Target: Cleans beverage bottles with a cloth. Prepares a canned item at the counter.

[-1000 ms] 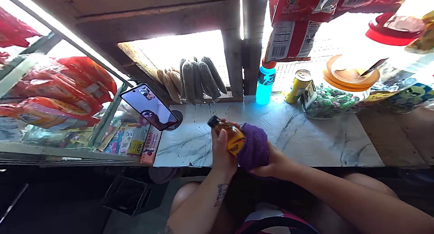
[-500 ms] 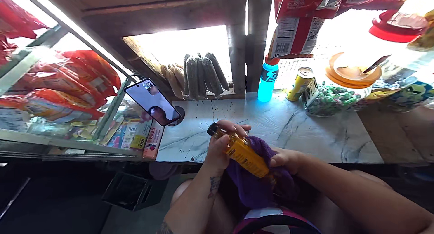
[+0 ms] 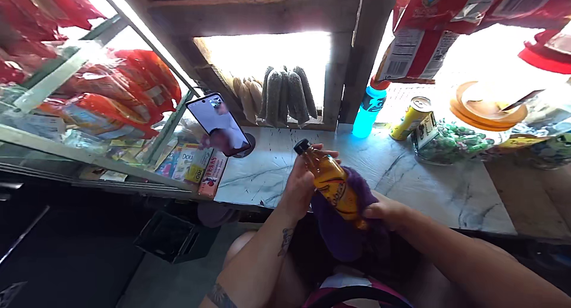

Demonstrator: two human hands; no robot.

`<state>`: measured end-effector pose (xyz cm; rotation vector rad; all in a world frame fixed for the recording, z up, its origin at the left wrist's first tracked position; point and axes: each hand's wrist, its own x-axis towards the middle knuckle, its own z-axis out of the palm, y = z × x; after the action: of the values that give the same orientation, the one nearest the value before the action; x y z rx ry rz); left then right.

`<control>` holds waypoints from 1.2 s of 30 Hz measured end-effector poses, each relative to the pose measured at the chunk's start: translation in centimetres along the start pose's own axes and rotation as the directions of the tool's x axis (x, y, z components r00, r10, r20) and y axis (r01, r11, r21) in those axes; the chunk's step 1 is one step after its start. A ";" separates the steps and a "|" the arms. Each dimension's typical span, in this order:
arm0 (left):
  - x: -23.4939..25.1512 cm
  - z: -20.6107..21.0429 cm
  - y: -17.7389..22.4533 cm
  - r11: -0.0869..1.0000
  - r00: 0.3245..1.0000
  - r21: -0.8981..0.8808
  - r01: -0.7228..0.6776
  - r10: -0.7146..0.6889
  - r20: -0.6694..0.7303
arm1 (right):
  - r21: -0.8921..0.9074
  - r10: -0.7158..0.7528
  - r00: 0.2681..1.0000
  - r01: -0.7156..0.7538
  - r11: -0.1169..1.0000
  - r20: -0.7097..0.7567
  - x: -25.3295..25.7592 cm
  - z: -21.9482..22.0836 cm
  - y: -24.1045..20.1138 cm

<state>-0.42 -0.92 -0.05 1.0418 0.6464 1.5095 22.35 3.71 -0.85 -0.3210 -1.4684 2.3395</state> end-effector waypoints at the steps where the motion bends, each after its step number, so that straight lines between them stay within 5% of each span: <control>1: -0.1 0.1 -0.1 1.000 0.998 0.008 0.007 -0.007 0.056 | 0.074 -0.029 0.994 0.022 0.997 0.104 -0.2 -0.2 -0.1; 4: -0.3 0.5 -1.0 0.998 0.976 -0.055 0.033 -0.021 0.216 | 0.220 -0.068 0.960 0.006 0.975 0.273 -0.7 0.0 -0.3; 7: -0.3 1.2 -1.1 0.997 0.981 -0.070 0.025 -0.010 0.194 | 0.217 -0.077 0.949 0.009 0.976 0.305 -0.3 -0.2 0.3; 10: -0.4 1.6 -0.6 0.999 0.999 0.028 0.041 -0.041 0.004 | 0.086 -0.004 0.989 -0.009 0.996 0.145 0.1 -0.2 0.2; 14: -0.3 1.8 -0.7 0.972 0.978 0.213 0.096 -0.052 -0.202 | -0.211 0.056 0.954 -0.123 0.970 -0.295 0.8 1.1 0.0; 17: -0.3 1.9 -0.8 0.963 0.973 0.242 0.115 -0.060 -0.224 | -0.219 0.014 0.940 -0.094 0.971 -0.340 0.7 1.1 0.6; 20: -0.6 1.8 -0.7 0.990 0.994 0.124 0.065 -0.053 -0.093 | -0.008 0.023 0.964 -0.026 1.000 -0.264 -0.4 1.3 0.6; 24: -1.0 2.2 -0.5 0.994 0.988 0.011 0.113 -0.113 0.108 | 0.307 -0.173 0.977 0.128 0.943 0.124 -0.9 1.0 0.1; 26: -1.4 2.5 -0.4 0.986 0.969 0.002 0.164 -0.162 0.186 | 0.339 -0.183 0.979 0.143 0.930 0.091 -0.7 2.4 -0.7; 31: -1.7 2.7 -0.5 0.990 0.972 -0.023 0.143 -0.136 0.193 | 0.367 -0.225 0.934 0.113 0.923 0.278 -0.7 -0.3 2.3; 34: -1.3 2.7 -0.3 0.985 0.985 0.058 0.162 -0.165 0.052 | 0.173 0.040 0.998 -0.048 0.984 0.048 -1.1 0.1 0.9; 36: -0.8 2.7 -0.4 0.972 0.974 0.093 0.215 -0.206 -0.096 | 0.023 0.147 0.971 -0.145 0.989 -0.186 -0.4 0.8 0.3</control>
<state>2.08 -2.06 0.64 0.9568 0.8755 1.3515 22.39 2.76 -0.75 -0.6494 -1.3858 2.3531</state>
